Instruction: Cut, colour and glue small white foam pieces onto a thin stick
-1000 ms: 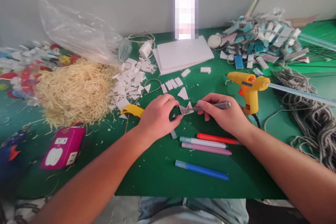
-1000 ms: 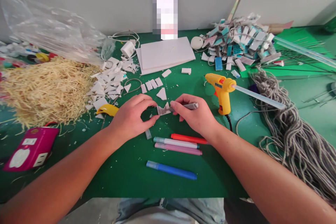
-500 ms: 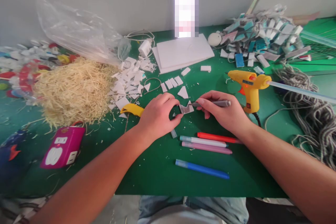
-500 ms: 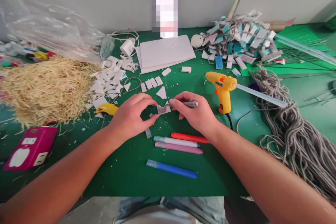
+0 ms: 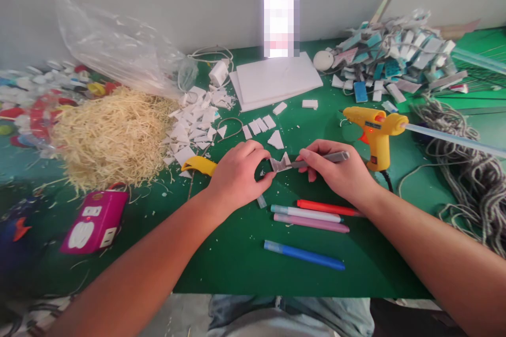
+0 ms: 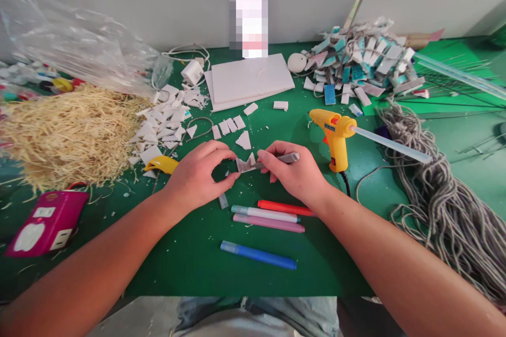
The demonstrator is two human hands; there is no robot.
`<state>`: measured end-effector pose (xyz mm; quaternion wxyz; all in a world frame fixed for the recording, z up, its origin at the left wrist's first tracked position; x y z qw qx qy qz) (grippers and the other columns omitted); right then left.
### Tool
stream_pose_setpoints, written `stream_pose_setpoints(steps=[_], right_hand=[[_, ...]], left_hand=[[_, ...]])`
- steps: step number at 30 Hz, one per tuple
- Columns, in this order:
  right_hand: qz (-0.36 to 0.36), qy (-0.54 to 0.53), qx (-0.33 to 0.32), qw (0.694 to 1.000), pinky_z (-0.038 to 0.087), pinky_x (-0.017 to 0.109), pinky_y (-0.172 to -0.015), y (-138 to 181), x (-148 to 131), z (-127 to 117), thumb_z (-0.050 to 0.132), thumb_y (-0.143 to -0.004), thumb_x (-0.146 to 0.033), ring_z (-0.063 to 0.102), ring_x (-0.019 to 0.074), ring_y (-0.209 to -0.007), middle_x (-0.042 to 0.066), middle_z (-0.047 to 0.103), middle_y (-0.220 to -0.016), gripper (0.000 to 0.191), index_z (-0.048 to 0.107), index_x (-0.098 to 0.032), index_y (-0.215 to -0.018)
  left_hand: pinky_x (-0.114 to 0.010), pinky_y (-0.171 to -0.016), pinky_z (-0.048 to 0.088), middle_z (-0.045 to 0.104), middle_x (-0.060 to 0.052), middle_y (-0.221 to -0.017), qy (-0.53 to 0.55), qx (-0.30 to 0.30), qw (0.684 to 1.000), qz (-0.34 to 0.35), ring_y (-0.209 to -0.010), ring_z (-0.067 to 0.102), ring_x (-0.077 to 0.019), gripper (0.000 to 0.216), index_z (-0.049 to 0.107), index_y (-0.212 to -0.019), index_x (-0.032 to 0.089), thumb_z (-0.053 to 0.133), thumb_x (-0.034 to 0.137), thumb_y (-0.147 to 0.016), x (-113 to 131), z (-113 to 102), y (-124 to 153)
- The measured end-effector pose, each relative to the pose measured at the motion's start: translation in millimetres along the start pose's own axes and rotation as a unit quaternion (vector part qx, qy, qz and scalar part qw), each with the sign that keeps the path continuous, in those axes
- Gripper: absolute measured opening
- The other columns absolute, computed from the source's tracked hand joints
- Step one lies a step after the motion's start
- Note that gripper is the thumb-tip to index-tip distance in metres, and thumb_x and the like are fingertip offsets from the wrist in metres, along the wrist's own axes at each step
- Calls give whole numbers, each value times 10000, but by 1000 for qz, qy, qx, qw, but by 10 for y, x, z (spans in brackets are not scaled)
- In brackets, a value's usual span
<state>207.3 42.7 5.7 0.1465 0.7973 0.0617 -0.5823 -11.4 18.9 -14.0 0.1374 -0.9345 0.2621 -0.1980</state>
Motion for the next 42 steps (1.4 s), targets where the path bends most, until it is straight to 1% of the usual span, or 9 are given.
stream_pose_setpoints(steps=[3, 8, 12, 16, 20, 29, 33, 37, 42], right_hand=[[-12, -10, 18, 1000, 452, 250, -509, -1, -8, -4, 741, -820, -534, 550, 104, -500, 8, 689, -666, 350, 702, -188, -782], [18, 1, 5, 1000, 464, 262, -508, -10, -8, 5, 726, -822, -579, 551, 117, -482, 9, 655, -579, 418, 659, -194, -677], [-5, -17, 27, 999, 459, 255, -510, -13, -5, 9, 760, -796, -552, 554, 108, -495, 9, 690, -659, 366, 700, -191, -776], [19, -8, 11, 1000, 460, 257, -512, -13, -4, 6, 732, -821, -536, 546, 112, -478, -4, 633, -554, 381, 655, -193, -673], [0, -17, 29, 999, 458, 257, -514, -14, -12, 3, 748, -810, -514, 565, 114, -504, -2, 664, -621, 329, 703, -190, -775], [7, 0, 29, 1000, 461, 264, -520, -11, -30, -6, 724, -828, -516, 566, 131, -498, -26, 595, -514, 325, 691, -204, -745], [21, 9, 10, 1000, 471, 265, -519, -13, -19, -4, 710, -833, -583, 574, 136, -494, -10, 608, -506, 416, 652, -205, -669], [-3, -1, 31, 1000, 461, 255, -511, -15, -11, -5, 732, -819, -570, 563, 127, -492, -25, 613, -530, 378, 687, -199, -760], [27, 6, 9, 1000, 462, 263, -515, -15, -9, -8, 700, -839, -576, 555, 125, -475, -5, 619, -514, 423, 641, -200, -655]], left_hand=[[-360, -797, 589, 696, -98, -1030, 2, -5, 1000, -5, -935, 682, -238, 160, 670, -1013, 149, 665, 232, -876, 3, -3, 3], [-356, -802, 587, 692, -94, -1039, 5, -9, 1000, -12, -943, 678, -233, 159, 665, -1018, 155, 665, 233, -879, 3, 1, 5], [-360, -813, 586, 689, -94, -1037, 8, -12, 1000, -12, -951, 679, -235, 160, 665, -1021, 154, 664, 227, -878, 1, 6, 5], [-359, -796, 588, 693, -96, -1029, 7, -6, 1000, -3, -934, 681, -236, 159, 669, -1013, 144, 662, 225, -876, 2, 5, 6], [-355, -805, 586, 691, -91, -1034, 3, -10, 1000, -11, -939, 678, -230, 153, 665, -1013, 160, 665, 229, -876, 1, 4, 6], [-358, -815, 584, 693, -92, -1042, 5, -11, 1000, -14, -954, 677, -232, 158, 664, -1018, 160, 664, 229, -876, -7, 7, 12], [-350, -799, 586, 695, -89, -1032, 7, -9, 1000, -10, -933, 678, -224, 158, 663, -1019, 159, 662, 227, -876, 3, 4, 4], [-351, -785, 590, 697, -97, -1023, 3, -1, 1000, -3, -924, 684, -230, 152, 668, -1007, 148, 661, 222, -875, 9, -5, -7], [-350, -779, 590, 695, -97, -1011, 2, 1, 1000, 2, -920, 684, -233, 154, 671, -1008, 138, 659, 217, -876, 8, -16, -5]])
Point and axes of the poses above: each hand's wrist, its own y-axis away from the middle knuckle, its own z-axis out of the palm, x = y × z, the point moved 1 cm from there along -y, towards the middle knuckle
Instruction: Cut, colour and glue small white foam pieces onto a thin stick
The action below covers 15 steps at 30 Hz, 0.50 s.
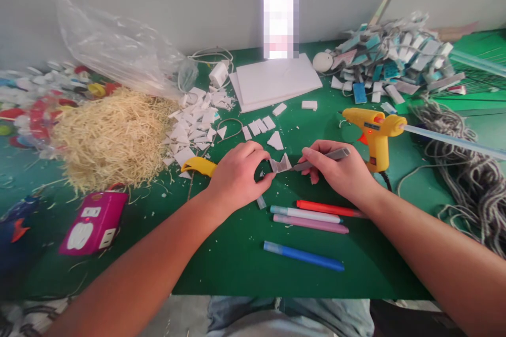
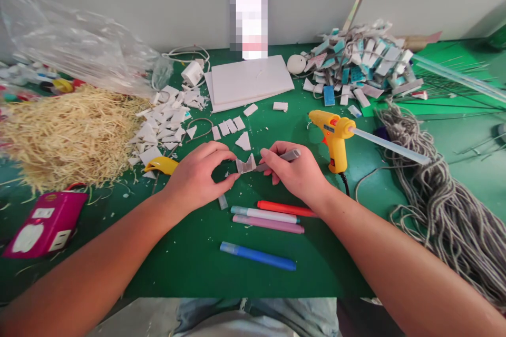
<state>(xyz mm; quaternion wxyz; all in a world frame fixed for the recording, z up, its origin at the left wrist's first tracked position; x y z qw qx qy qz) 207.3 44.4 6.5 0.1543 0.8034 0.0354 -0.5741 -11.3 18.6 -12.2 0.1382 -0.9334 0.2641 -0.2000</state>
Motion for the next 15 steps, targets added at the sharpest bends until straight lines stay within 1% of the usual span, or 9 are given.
stream_pose_setpoints(steps=[4, 10, 15], right_hand=[[-23, -8, 20, 999, 451, 264, -521, -1, -7, 0, 720, -821, -601, 557, 129, -495, -26, 587, -517, 411, 675, -201, -738], [-29, -11, 12, 999, 441, 269, -519, 0, -6, 1, 716, -815, -645, 537, 125, -494, -29, 575, -526, 450, 684, -200, -760], [-30, -15, 12, 999, 439, 269, -522, -1, -2, 4, 709, -827, -635, 537, 125, -500, -27, 584, -541, 443, 689, -195, -787]], left_hand=[[-350, -794, 587, 695, -92, -1021, 1, -6, 1000, -6, -930, 681, -228, 147, 665, -1001, 154, 664, 225, -873, -9, 7, 6], [-357, -808, 589, 695, -92, -1031, 6, -6, 1000, -12, -941, 681, -230, 151, 660, -1010, 156, 667, 229, -878, -12, 16, 11], [-356, -803, 592, 695, -95, -1019, 5, -2, 1000, -4, -930, 685, -231, 154, 666, -1010, 144, 661, 229, -882, -6, 11, 11]])
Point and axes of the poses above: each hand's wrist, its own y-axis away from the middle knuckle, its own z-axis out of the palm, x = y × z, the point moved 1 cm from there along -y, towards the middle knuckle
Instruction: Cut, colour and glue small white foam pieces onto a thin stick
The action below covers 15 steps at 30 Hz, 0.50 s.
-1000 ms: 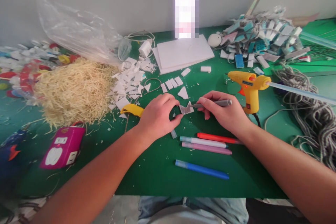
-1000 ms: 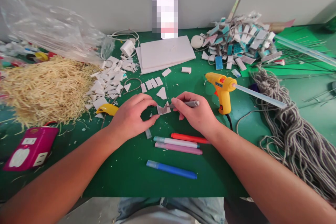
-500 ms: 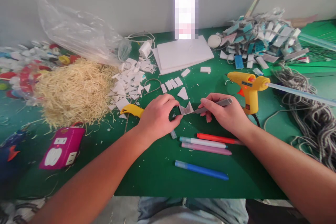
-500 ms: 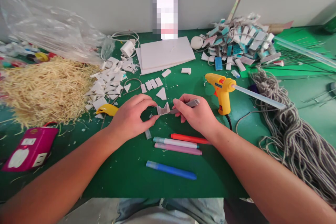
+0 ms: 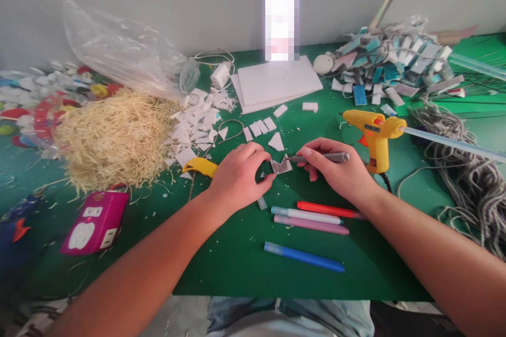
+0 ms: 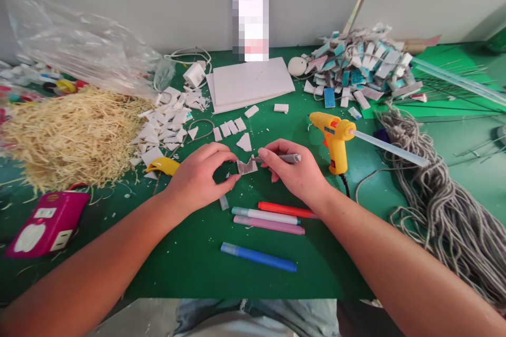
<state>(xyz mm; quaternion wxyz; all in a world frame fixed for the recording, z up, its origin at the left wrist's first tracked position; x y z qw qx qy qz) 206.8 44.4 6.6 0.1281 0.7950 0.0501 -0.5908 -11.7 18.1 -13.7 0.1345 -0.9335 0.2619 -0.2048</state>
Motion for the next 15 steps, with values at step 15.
stream_pose_setpoints(steps=[15], right_hand=[[-5, 0, -3, 1000, 428, 248, -505, -2, -9, -8, 687, -873, -486, 534, 108, -487, -39, 574, -528, 315, 695, -182, -792]], left_hand=[[-357, -796, 592, 698, -97, -1023, 1, -1, 1000, 2, -929, 687, -236, 163, 671, -1012, 136, 666, 223, -875, -6, 3, -2]])
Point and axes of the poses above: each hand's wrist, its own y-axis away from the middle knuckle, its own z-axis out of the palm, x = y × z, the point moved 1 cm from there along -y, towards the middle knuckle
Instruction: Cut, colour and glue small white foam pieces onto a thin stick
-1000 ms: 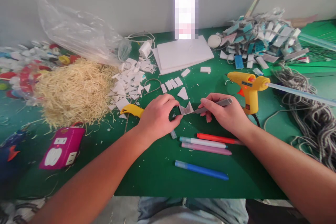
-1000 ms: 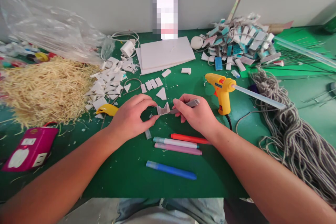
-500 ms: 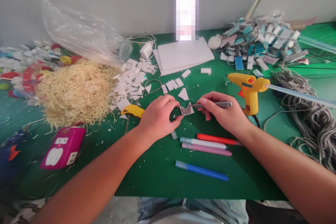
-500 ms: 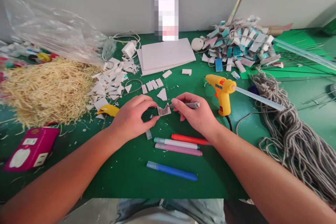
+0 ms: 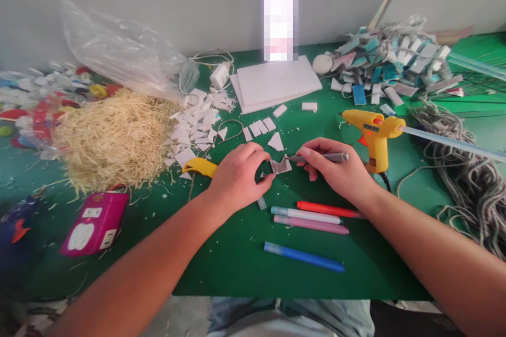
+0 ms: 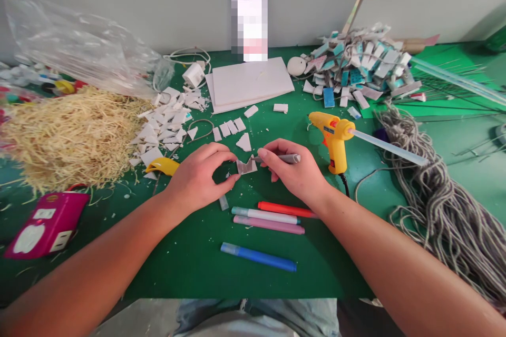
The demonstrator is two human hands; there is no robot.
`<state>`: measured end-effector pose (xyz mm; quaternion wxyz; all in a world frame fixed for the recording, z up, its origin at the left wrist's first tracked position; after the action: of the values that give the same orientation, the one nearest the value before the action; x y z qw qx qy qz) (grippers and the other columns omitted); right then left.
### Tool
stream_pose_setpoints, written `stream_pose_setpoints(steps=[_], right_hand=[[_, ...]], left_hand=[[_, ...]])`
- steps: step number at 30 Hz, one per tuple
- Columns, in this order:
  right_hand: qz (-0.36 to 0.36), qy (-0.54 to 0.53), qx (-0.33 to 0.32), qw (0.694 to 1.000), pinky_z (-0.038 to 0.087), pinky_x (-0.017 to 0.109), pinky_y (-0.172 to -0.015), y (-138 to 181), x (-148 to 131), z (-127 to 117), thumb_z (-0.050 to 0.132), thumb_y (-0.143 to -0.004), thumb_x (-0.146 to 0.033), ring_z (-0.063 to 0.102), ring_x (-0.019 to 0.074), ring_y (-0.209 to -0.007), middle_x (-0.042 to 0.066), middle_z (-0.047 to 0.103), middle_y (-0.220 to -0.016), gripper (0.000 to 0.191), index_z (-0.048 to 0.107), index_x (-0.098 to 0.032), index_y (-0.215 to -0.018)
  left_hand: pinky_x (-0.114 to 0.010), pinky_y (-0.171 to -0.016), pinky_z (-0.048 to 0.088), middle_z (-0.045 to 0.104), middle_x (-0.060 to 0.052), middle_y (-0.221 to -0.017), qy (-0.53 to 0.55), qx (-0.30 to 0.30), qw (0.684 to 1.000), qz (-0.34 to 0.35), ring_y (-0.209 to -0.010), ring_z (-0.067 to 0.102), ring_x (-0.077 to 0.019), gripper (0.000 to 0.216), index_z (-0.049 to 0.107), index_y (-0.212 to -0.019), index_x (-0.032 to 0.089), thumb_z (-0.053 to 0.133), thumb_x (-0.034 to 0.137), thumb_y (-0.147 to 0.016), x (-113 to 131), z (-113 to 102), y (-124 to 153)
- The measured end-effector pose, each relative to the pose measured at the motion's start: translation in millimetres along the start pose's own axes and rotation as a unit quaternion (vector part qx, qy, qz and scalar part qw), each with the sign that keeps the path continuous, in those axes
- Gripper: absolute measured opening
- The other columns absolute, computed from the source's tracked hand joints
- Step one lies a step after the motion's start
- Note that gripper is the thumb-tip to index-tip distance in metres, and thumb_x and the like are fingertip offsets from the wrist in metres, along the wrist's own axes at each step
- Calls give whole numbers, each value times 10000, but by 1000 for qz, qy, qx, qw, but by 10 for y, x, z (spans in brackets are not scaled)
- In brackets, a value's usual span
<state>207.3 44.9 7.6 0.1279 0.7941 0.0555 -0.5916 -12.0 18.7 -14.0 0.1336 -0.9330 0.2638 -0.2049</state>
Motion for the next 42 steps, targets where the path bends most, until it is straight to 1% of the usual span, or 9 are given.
stream_pose_setpoints(steps=[5, 9, 13, 15, 20, 26, 33, 38, 42], right_hand=[[2, -10, -9, 1000, 434, 240, -502, 5, -19, 1, 705, -853, -452, 536, 102, -489, -37, 583, -545, 279, 694, -181, -785], [4, -19, -15, 1000, 439, 241, -496, 14, -40, -2, 749, -801, -435, 549, 98, -496, -19, 639, -628, 257, 699, -183, -792], [10, -10, -12, 1000, 440, 243, -505, 15, -35, 0, 731, -820, -424, 546, 94, -497, -10, 662, -656, 244, 702, -182, -803], [12, -6, -9, 1000, 437, 245, -509, 15, -31, 2, 715, -835, -422, 543, 94, -497, -10, 659, -644, 244, 701, -181, -802], [14, 3, 0, 1000, 424, 249, -505, 17, -44, 6, 684, -853, -426, 536, 110, -489, -36, 576, -523, 255, 698, -184, -774], [23, 11, 7, 1000, 450, 248, -525, 9, -35, 7, 635, -870, -392, 557, 118, -496, -18, 605, -509, 257, 686, -185, -726], [17, 0, 19, 1000, 439, 247, -503, -1, -14, 24, 702, -841, -424, 532, 105, -478, -23, 623, -562, 246, 702, -185, -781], [31, 26, -9, 999, 436, 250, -499, 8, -9, 5, 672, -845, -416, 536, 113, -466, -12, 610, -512, 298, 648, -193, -648], [21, 6, 18, 1000, 444, 255, -513, 2, -5, 2, 697, -835, -448, 540, 113, -480, -13, 632, -555, 275, 688, -187, -748]], left_hand=[[-352, -792, 590, 698, -95, -1025, -5, 1, 1000, -2, -927, 685, -231, 152, 668, -1005, 144, 661, 223, -875, 2, 8, -2], [-355, -774, 594, 697, -100, -1012, -5, 8, 1000, 3, -916, 688, -238, 147, 671, -995, 132, 660, 215, -875, 10, 13, -3], [-353, -783, 593, 698, -95, -1018, -6, 9, 1000, 2, -919, 690, -234, 154, 673, -1010, 139, 663, 214, -875, 12, 3, 4], [-349, -793, 592, 699, -90, -1026, -5, 3, 1000, -1, -930, 688, -230, 156, 670, -1019, 148, 661, 219, -881, 8, 1, 8], [-358, -804, 589, 695, -93, -1041, -1, -4, 1000, -7, -942, 683, -232, 164, 666, -1028, 150, 662, 228, -884, -5, 8, 9], [-344, -801, 587, 691, -86, -1028, -8, -5, 1000, -7, -939, 679, -225, 157, 667, -1023, 156, 660, 222, -880, 2, 7, 6], [-362, -798, 590, 693, -98, -1035, -2, -1, 1000, -3, -935, 682, -235, 165, 671, -1022, 142, 664, 221, -878, -3, 10, 6], [-362, -799, 590, 693, -98, -1032, 1, -2, 1000, -3, -940, 680, -234, 164, 668, -1025, 143, 655, 234, -889, -2, 27, 8], [-360, -791, 591, 696, -98, -1032, -1, 2, 1000, -1, -925, 684, -234, 158, 669, -1017, 141, 657, 220, -881, 3, 17, 7]])
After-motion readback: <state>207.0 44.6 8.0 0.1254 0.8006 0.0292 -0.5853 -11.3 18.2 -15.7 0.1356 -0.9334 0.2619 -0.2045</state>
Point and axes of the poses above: each hand's wrist, its own y-axis away from the middle knuckle, its own z-axis out of the palm, x = y × z, the point moved 1 cm from there along -y, towards the middle knuckle
